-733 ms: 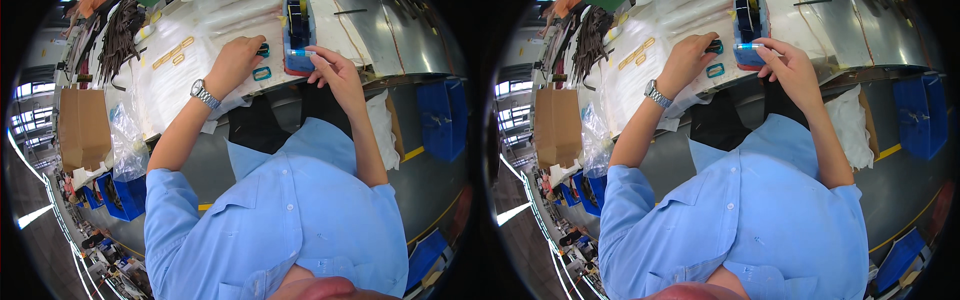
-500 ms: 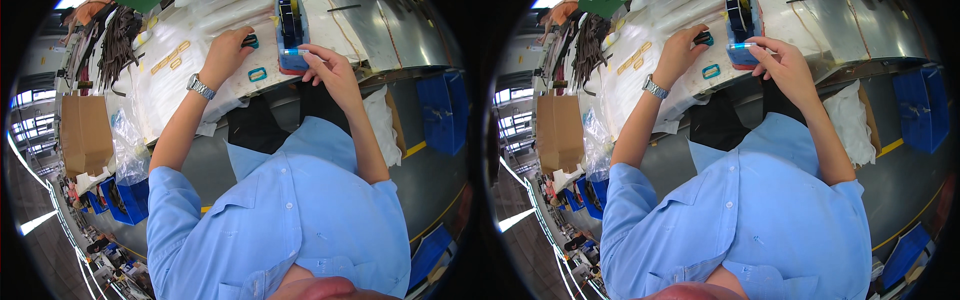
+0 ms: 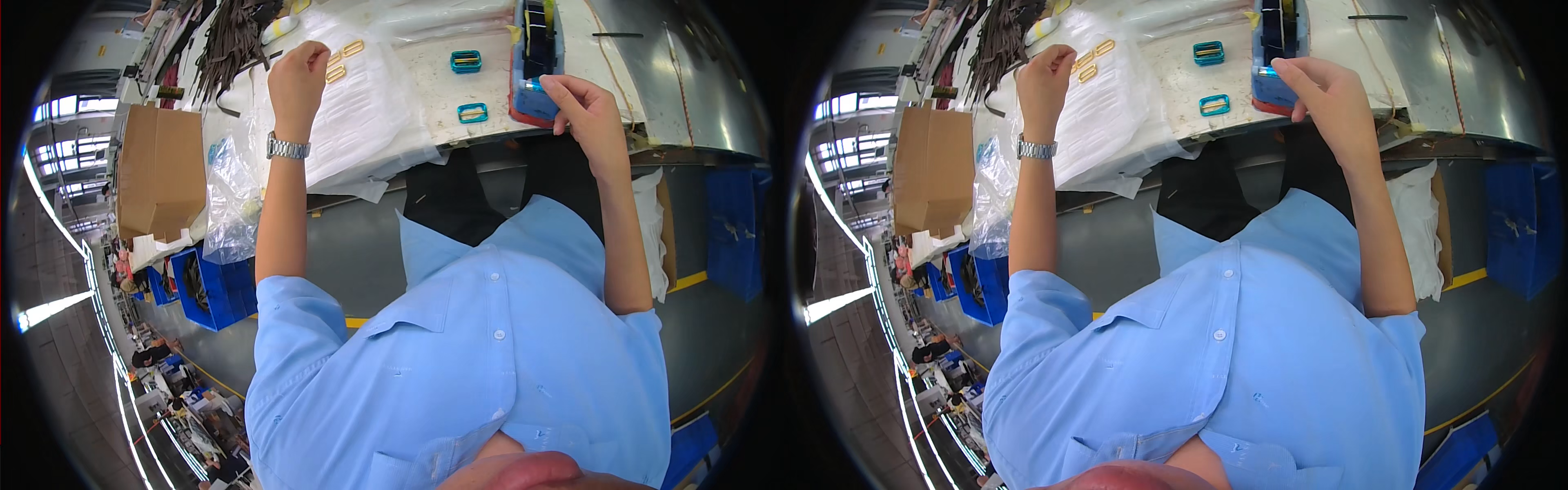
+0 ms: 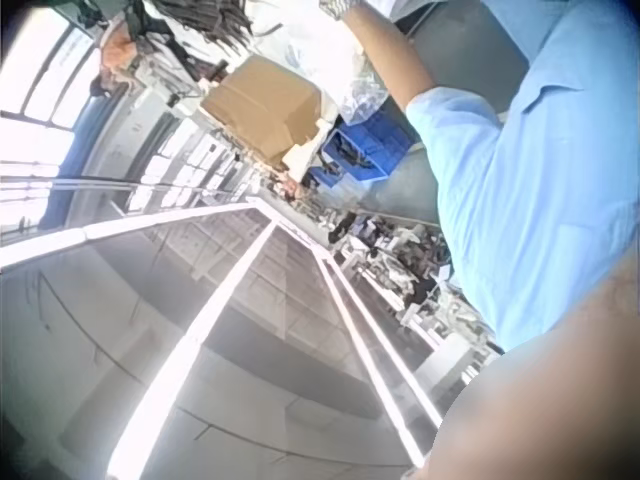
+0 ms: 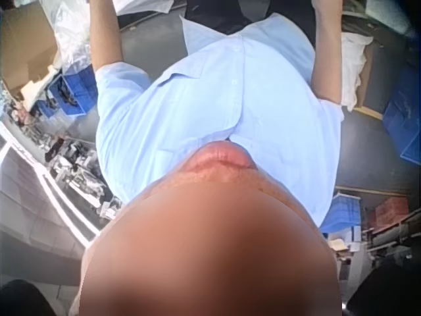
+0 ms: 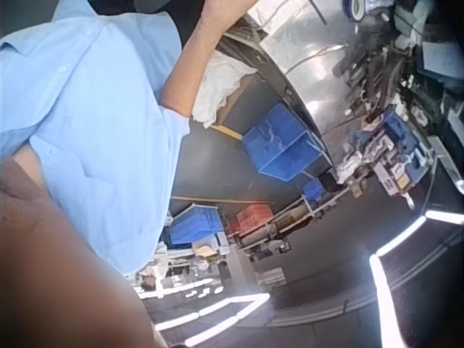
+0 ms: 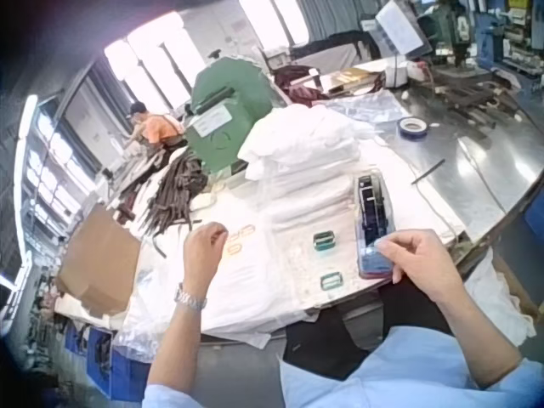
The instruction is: Wrap small metal buckles with protective blue film.
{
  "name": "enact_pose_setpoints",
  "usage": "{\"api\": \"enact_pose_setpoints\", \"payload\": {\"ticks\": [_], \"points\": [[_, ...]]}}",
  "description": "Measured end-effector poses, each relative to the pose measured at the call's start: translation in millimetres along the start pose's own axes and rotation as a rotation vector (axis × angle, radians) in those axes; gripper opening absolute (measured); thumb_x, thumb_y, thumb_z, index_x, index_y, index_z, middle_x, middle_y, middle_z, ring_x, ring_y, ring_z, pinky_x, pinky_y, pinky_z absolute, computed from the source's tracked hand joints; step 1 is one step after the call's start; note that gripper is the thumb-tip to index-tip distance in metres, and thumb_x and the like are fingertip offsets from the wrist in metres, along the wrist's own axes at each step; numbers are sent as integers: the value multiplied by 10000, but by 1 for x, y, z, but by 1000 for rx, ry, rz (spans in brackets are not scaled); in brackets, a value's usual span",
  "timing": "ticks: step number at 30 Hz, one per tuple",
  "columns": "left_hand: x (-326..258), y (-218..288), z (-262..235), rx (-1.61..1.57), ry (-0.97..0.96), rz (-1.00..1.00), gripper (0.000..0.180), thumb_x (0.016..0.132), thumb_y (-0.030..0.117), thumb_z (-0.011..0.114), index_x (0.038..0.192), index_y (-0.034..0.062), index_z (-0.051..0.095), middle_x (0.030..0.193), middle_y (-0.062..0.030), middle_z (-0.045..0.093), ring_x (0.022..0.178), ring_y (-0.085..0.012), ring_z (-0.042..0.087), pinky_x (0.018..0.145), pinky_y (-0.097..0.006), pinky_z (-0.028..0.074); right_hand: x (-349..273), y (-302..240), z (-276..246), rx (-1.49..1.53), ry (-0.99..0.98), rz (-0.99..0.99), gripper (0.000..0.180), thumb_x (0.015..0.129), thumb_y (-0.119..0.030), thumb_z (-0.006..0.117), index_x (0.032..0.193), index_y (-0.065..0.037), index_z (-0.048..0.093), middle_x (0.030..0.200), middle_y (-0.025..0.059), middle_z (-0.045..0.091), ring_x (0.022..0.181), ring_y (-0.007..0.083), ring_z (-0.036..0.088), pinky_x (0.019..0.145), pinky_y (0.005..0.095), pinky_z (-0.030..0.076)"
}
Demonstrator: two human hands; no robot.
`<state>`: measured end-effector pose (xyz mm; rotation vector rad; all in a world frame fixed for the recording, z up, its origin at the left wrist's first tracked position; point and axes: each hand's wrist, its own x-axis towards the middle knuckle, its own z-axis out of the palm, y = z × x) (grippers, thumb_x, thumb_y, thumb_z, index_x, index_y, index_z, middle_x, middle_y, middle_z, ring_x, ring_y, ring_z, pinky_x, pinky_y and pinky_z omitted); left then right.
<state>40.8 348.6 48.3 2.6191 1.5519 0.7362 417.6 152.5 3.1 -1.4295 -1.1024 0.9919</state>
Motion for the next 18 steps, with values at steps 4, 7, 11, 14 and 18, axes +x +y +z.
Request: {"api": "enact_pose_setpoints", "payload": {"ticks": [4,7,11,14,18], "points": [[-27,-46,17,238,-168,136,165,964,159,738,1085,50,762,1016,-150,780,922,-335,750,807,-424,588,6,-3,4,-42,14,6,343,1003,-330,798,1153,-21,812,814,-31,695,579,16,466,536,194,348],[-27,-53,31,215,-132,238,141,958,146,727,1049,39,742,1015,-152,768,950,-351,734,829,-446,580,5,-6,3,-47,36,65,309,987,-305,815,1120,-26,822,810,-45,689,606,6,468,553,193,342],[-9,-60,35,195,-180,265,107,930,105,696,1001,33,733,968,-153,762,926,-369,722,817,-475,573,13,0,7,-66,45,-17,394,962,-385,801,1104,-19,818,905,74,766,781,125,699,716,247,551],[-2,-67,36,90,-259,150,120,910,103,685,992,29,731,971,-168,760,927,-368,727,830,-459,577,15,-4,7,-40,30,-17,350,936,-347,828,1075,-27,818,946,96,787,866,154,755,794,273,617],[8,-101,30,-146,-402,-44,197,903,109,749,1069,3,759,863,-104,762,762,-198,717,741,-345,581,11,-9,7,-69,14,-3,331,935,-328,834,1068,-26,819,947,93,795,874,163,772,775,277,634]]}}
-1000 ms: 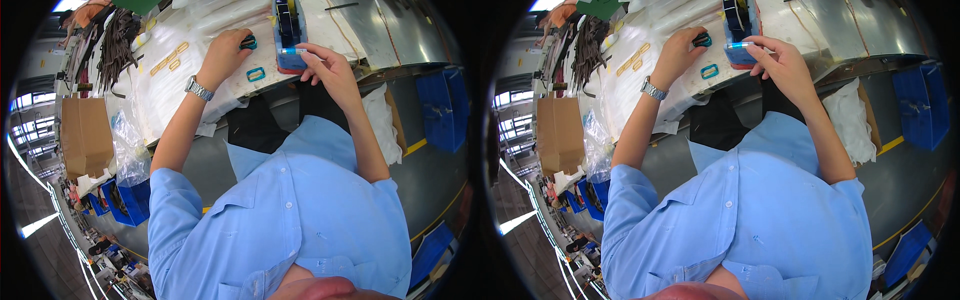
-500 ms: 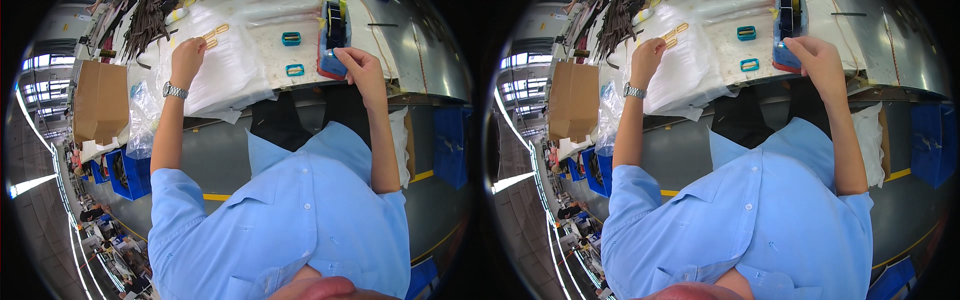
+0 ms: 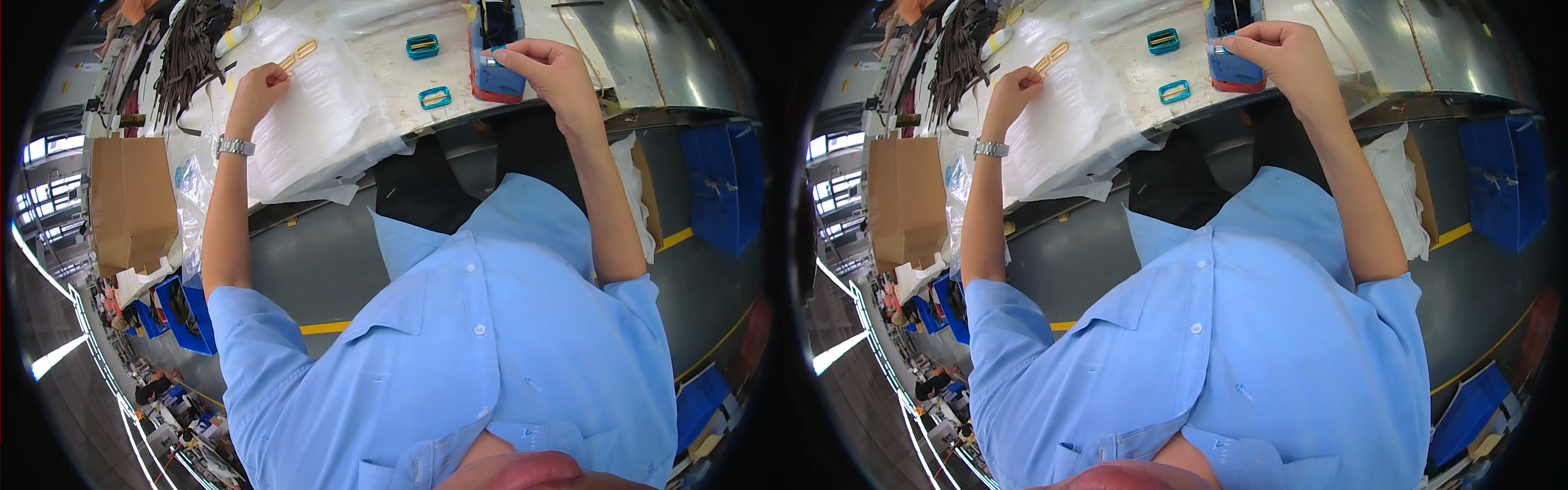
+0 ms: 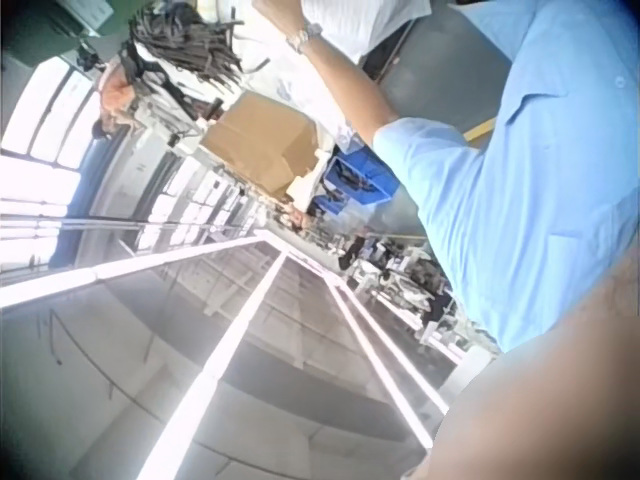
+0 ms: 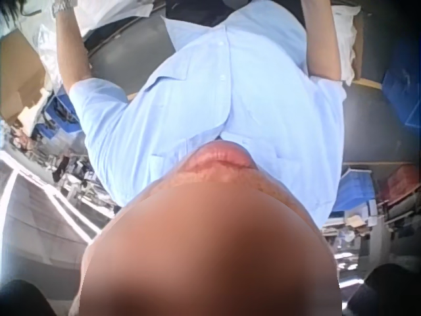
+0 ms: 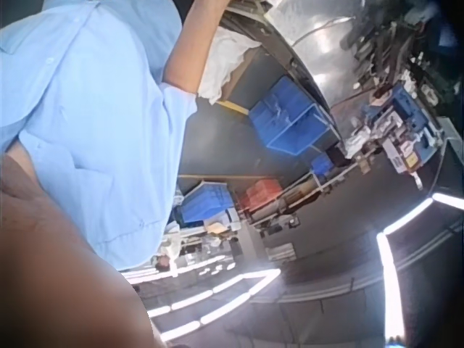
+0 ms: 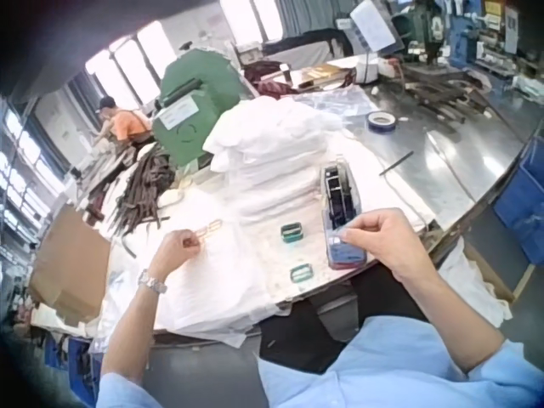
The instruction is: Wrap small metal buckles with protective blue film.
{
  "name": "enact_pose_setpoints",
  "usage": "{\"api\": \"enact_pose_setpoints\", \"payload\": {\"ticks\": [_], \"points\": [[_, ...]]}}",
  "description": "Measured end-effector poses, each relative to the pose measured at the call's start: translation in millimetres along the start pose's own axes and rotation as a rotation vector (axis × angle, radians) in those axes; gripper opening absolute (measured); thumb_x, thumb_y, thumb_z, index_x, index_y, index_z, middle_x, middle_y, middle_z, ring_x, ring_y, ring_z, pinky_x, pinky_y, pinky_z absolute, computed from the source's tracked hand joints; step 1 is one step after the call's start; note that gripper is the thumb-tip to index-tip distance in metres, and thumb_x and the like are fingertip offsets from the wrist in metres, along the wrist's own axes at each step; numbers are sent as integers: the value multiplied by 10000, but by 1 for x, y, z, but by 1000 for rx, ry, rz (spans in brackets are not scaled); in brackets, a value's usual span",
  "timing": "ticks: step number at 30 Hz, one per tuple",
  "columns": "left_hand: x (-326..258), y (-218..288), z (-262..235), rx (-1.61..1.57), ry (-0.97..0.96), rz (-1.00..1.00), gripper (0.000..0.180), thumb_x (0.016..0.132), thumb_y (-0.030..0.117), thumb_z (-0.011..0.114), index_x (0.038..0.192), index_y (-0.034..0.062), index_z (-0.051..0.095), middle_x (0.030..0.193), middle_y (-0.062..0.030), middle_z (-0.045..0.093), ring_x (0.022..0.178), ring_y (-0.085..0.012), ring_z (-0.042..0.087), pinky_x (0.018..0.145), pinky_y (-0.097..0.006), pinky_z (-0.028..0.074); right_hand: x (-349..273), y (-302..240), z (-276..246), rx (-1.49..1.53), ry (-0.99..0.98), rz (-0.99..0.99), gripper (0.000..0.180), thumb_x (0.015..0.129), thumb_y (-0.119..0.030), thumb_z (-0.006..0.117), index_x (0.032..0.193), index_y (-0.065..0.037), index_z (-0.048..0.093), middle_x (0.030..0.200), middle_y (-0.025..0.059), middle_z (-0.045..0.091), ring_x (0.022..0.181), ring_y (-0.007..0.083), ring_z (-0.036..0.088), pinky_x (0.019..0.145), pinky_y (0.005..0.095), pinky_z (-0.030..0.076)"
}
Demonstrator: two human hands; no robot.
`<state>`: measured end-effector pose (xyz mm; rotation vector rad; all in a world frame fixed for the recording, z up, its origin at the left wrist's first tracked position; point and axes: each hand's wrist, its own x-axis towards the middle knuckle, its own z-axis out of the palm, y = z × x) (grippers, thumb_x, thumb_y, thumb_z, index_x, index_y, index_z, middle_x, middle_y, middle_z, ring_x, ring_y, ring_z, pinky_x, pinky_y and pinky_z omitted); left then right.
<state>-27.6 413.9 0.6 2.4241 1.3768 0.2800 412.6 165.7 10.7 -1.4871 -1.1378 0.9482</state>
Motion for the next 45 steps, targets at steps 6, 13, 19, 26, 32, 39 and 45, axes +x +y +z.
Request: {"api": "enact_pose_setpoints", "payload": {"ticks": [6,13,19,26,32,39,45], "points": [[-16,57,-24,-840,74,-166,168,996,128,788,1111,6,778,953,-16,745,815,-88,660,746,-248,552,-19,-9,-1,162,83,-105,208,989,-242,790,1072,-60,846,922,14,804,604,-5,465,546,171,328],[-85,227,46,-1558,-305,-127,159,1071,143,681,1157,11,703,1027,-49,687,846,-140,602,753,-305,501,-97,2,21,428,-98,136,200,1069,-179,694,1057,8,763,997,101,826,705,52,692,575,202,504],[-105,281,76,-1474,-313,-143,156,985,101,805,1094,0,758,1019,-34,743,928,-122,684,862,-275,544,-117,9,30,515,-104,161,173,1082,-119,660,1093,40,727,985,128,818,812,119,759,707,245,591],[-106,290,84,-1415,-330,-203,112,965,100,824,1037,24,782,1060,-36,758,1008,-121,678,1007,-303,498,-124,14,33,557,-95,159,175,1075,-75,648,1167,64,702,1049,139,813,909,164,779,817,289,629],[-102,286,89,-1382,-404,-176,91,972,103,816,1003,26,779,1051,-50,774,1055,-150,696,1015,-314,499,-125,14,35,582,-107,135,196,1078,-85,655,1190,70,698,1053,137,809,917,171,783,822,292,632],[-95,287,96,-1324,-429,-181,124,1033,128,746,1050,8,718,1246,-191,766,1073,-181,728,982,-335,568,-124,16,36,606,-111,156,202,1089,-104,654,1175,74,692,1047,145,809,915,178,786,823,294,634],[-87,286,99,-1313,-453,-204,192,1028,129,750,1148,-17,713,1266,-213,760,1103,-206,737,1021,-353,571,-121,19,36,572,-99,173,190,1086,-92,651,1156,82,679,1040,154,808,912,194,796,821,307,645]]}}
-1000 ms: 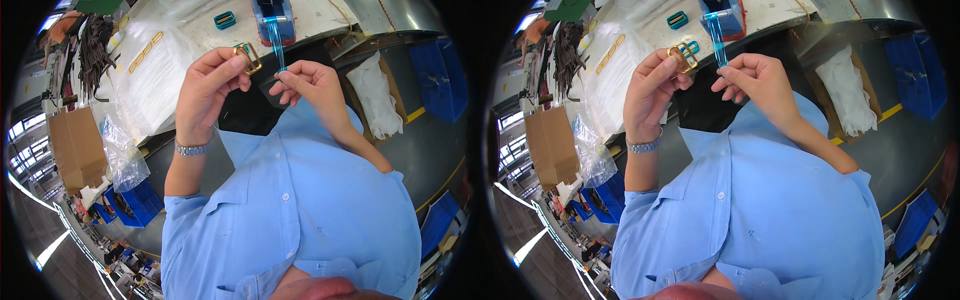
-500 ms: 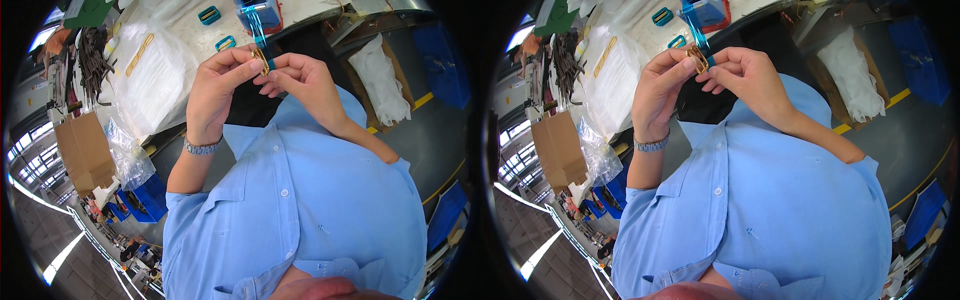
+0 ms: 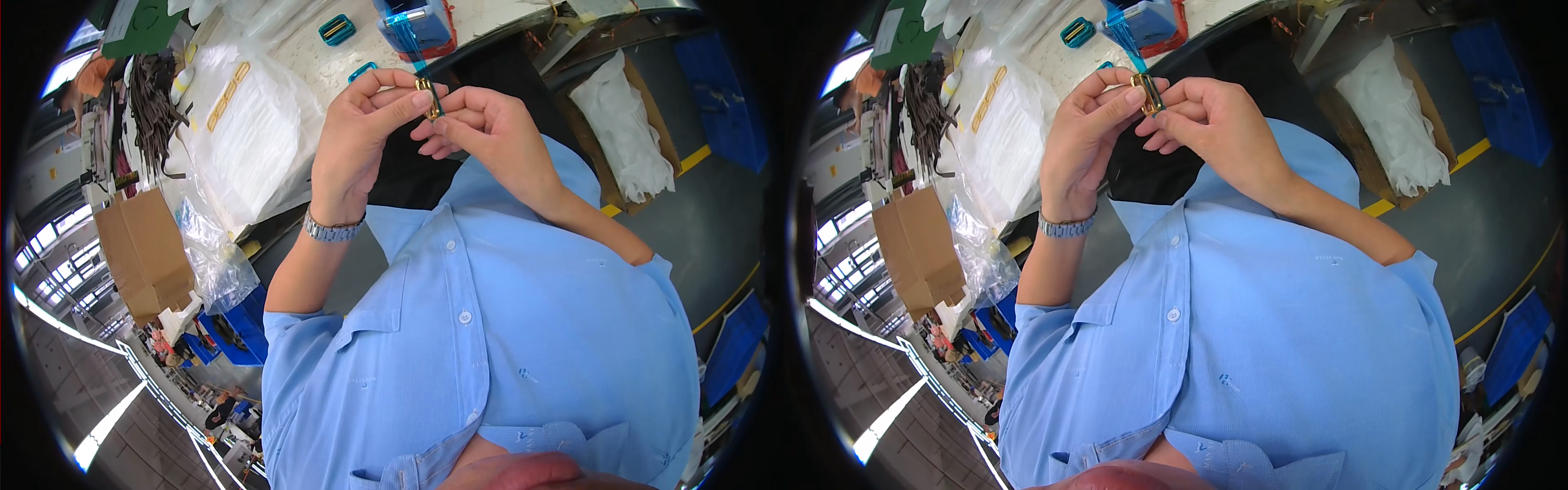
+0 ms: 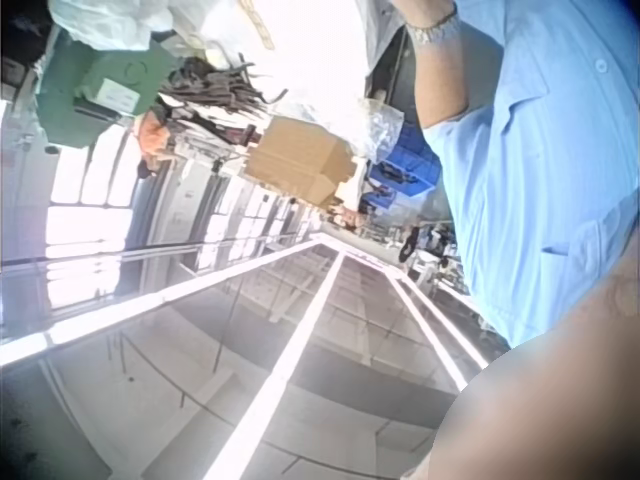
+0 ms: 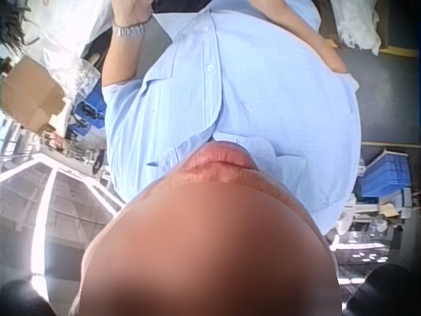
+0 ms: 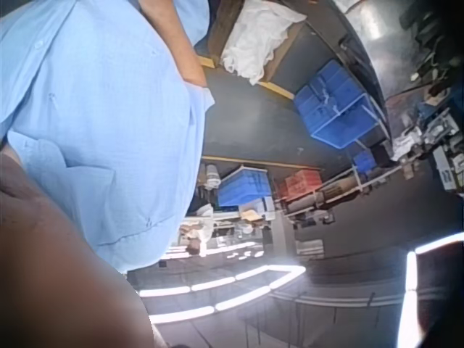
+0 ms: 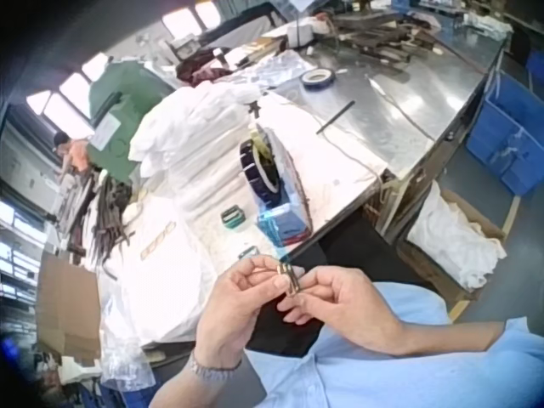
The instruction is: Wrap small metal buckles with protective blue film.
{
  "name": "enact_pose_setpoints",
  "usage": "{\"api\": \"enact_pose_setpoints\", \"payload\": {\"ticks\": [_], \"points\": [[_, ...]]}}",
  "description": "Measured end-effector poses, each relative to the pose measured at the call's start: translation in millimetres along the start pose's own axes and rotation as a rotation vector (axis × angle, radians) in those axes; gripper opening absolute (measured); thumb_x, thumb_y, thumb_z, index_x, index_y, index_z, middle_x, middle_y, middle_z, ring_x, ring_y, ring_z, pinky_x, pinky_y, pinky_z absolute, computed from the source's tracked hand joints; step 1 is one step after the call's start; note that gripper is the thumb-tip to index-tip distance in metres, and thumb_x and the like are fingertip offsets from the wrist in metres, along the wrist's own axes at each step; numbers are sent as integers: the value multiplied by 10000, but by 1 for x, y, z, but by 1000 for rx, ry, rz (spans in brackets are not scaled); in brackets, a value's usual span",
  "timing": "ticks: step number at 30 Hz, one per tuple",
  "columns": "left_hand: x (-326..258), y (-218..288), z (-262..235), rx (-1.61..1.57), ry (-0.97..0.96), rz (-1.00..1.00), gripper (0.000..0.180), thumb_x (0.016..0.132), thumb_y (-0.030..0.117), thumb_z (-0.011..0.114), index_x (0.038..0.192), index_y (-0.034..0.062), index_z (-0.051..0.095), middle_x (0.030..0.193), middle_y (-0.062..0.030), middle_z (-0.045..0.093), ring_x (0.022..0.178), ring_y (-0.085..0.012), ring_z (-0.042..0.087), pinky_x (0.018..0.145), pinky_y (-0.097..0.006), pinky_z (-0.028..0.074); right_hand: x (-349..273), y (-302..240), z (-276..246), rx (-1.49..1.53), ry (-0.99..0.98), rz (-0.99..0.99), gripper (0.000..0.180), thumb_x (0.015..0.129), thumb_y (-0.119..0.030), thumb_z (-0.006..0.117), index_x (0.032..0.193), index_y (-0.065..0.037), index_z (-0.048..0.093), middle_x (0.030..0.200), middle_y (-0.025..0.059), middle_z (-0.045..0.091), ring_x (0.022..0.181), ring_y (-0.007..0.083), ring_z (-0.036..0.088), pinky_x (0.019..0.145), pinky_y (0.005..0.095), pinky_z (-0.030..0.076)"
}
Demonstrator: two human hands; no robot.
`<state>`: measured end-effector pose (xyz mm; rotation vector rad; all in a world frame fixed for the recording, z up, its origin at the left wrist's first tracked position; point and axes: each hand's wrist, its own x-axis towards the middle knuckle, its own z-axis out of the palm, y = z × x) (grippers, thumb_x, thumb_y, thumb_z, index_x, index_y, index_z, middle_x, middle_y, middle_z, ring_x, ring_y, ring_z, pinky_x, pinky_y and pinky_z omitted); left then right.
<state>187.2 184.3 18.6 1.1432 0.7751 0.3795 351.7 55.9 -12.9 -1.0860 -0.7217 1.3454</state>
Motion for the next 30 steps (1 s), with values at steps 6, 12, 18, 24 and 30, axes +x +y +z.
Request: {"api": "enact_pose_setpoints", "payload": {"ticks": [6,12,18,24,30], "points": [[1,3,-4,-44,2,-88,311,1032,141,744,1292,-29,717,1279,-187,763,1144,-221,734,1053,-374,569,2,0,-6,41,-48,22,195,1071,-78,652,1167,91,676,1052,168,807,925,204,800,840,309,647],[1,9,-10,-43,-41,-146,332,1046,168,731,1307,-35,719,1294,-176,759,1176,-221,725,1105,-384,553,0,-19,-21,11,-158,105,225,1037,-113,697,1134,89,686,1061,172,807,927,205,799,843,310,644],[4,18,-14,-47,-108,-194,376,1054,182,721,1352,-43,685,1326,-177,745,1207,-230,720,1149,-394,536,4,-19,-27,-527,-58,-113,359,906,-126,844,1207,21,715,1058,150,805,919,207,795,846,322,623],[15,26,-19,-22,-150,-298,420,1066,216,712,1376,-61,648,1324,-178,744,1220,-233,722,1139,-394,547,30,-8,-31,-352,-147,-231,605,880,-141,878,1422,13,656,1197,154,781,1074,227,770,965,351,602],[27,34,-28,-4,-171,-403,456,1063,257,722,1363,-77,640,1292,-190,750,1143,-223,751,1072,-376,594,41,-4,-28,-320,-167,-300,638,867,-159,894,1430,15,648,1200,129,778,1094,215,764,973,336,594]]}}
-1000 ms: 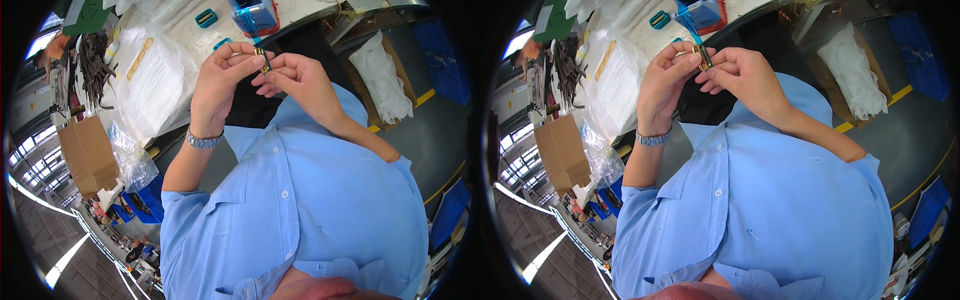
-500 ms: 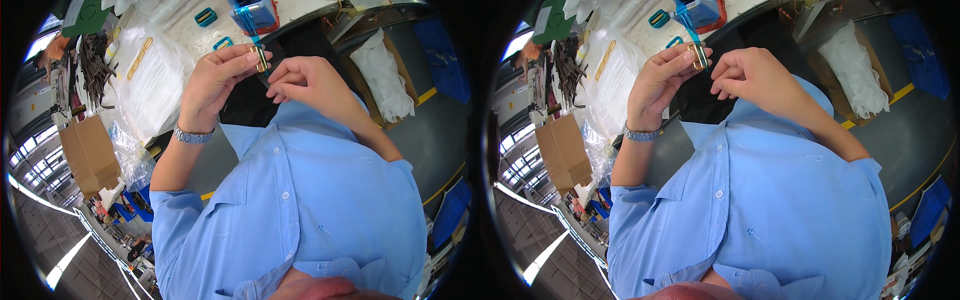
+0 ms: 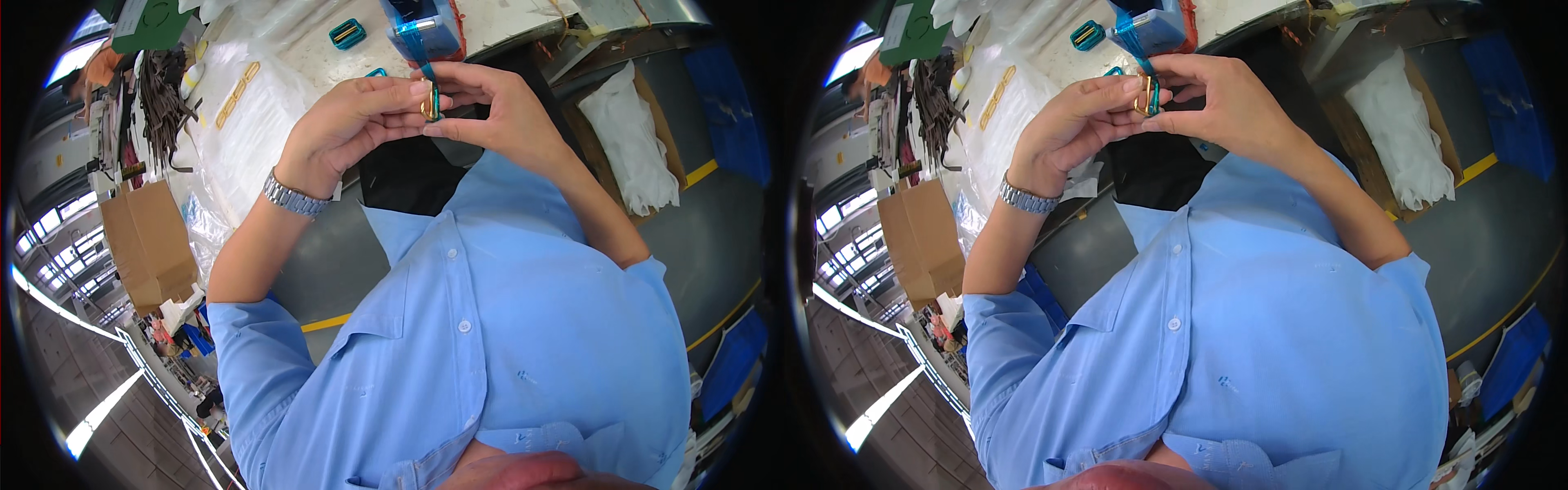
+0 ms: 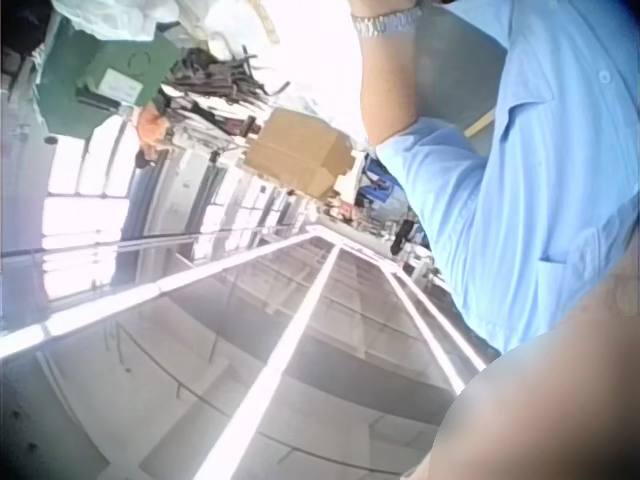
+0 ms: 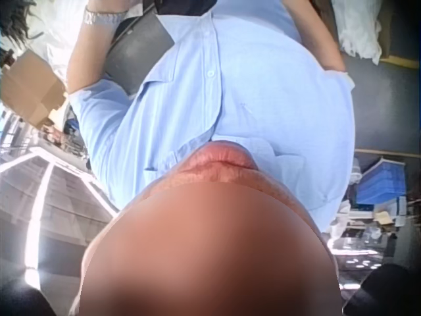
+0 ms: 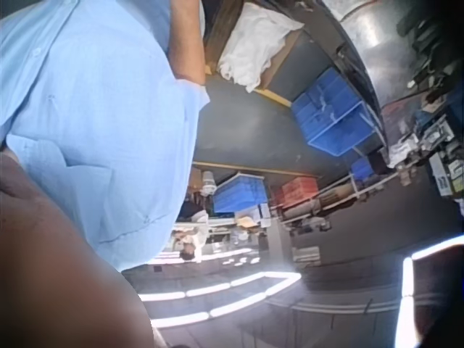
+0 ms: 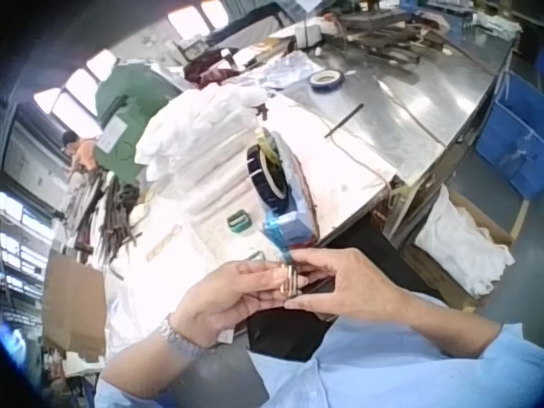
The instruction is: Wrap small metal buckles with protective blue film.
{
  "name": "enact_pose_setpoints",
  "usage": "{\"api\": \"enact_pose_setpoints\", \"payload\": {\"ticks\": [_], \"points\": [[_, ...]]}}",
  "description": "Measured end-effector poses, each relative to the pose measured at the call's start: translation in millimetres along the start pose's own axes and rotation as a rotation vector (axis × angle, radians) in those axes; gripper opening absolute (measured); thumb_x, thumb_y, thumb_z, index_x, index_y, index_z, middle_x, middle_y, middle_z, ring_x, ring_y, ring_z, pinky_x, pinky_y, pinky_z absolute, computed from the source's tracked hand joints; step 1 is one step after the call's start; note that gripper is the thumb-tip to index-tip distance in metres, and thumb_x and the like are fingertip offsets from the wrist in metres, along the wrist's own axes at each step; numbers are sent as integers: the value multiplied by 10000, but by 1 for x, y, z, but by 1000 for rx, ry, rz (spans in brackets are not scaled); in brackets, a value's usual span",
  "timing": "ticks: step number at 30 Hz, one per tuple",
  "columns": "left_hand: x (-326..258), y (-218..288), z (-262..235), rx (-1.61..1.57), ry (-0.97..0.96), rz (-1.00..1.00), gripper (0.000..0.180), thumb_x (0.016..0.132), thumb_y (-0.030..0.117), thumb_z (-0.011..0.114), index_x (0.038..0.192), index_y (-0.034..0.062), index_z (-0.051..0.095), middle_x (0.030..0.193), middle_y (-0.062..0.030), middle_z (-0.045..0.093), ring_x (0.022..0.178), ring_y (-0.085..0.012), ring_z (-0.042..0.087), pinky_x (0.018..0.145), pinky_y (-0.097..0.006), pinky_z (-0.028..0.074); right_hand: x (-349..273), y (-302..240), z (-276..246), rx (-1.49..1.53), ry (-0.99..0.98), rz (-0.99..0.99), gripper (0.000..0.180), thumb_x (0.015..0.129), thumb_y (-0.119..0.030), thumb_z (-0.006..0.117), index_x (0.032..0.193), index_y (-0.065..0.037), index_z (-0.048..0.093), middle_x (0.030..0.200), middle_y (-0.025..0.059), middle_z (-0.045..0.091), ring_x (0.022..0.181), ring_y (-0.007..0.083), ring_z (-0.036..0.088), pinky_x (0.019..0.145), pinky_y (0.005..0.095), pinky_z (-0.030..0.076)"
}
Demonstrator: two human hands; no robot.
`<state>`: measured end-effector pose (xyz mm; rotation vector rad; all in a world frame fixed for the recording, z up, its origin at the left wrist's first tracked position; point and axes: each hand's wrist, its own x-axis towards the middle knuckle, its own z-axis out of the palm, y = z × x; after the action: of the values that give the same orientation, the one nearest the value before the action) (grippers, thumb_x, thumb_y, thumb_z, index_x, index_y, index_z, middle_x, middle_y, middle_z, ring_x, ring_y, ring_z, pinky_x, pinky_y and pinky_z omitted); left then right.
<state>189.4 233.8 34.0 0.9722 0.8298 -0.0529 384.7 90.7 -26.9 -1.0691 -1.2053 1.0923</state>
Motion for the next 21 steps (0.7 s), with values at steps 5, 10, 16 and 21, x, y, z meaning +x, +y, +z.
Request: {"api": "enact_pose_setpoints", "payload": {"ticks": [5,10,16,21], "points": [[6,10,-1,-52,-24,-64,455,1035,268,763,1313,-74,652,1251,-187,758,1103,-225,763,1034,-380,616,1,5,9,7,72,-8,640,869,-181,898,1434,7,664,1158,101,771,1071,193,761,950,319,589],[7,11,5,-98,19,-83,446,1023,266,778,1299,-58,644,1221,-189,761,1063,-234,776,1027,-390,624,-1,-10,13,40,123,158,597,870,-189,899,1404,-5,708,1063,65,736,1032,156,750,878,280,591],[-3,4,15,-5,127,74,458,1048,275,747,1356,-43,630,1171,-170,771,1034,-207,779,994,-350,622,2,-15,15,3,146,179,569,875,-206,898,1385,-19,729,1004,33,722,957,105,728,846,253,582],[-17,-28,36,440,447,493,331,1040,128,721,1337,-7,659,1068,-115,782,935,-137,769,872,-285,603,5,-15,18,253,111,141,464,941,-160,847,1348,31,731,1140,75,782,1048,108,724,954,257,570]]}}
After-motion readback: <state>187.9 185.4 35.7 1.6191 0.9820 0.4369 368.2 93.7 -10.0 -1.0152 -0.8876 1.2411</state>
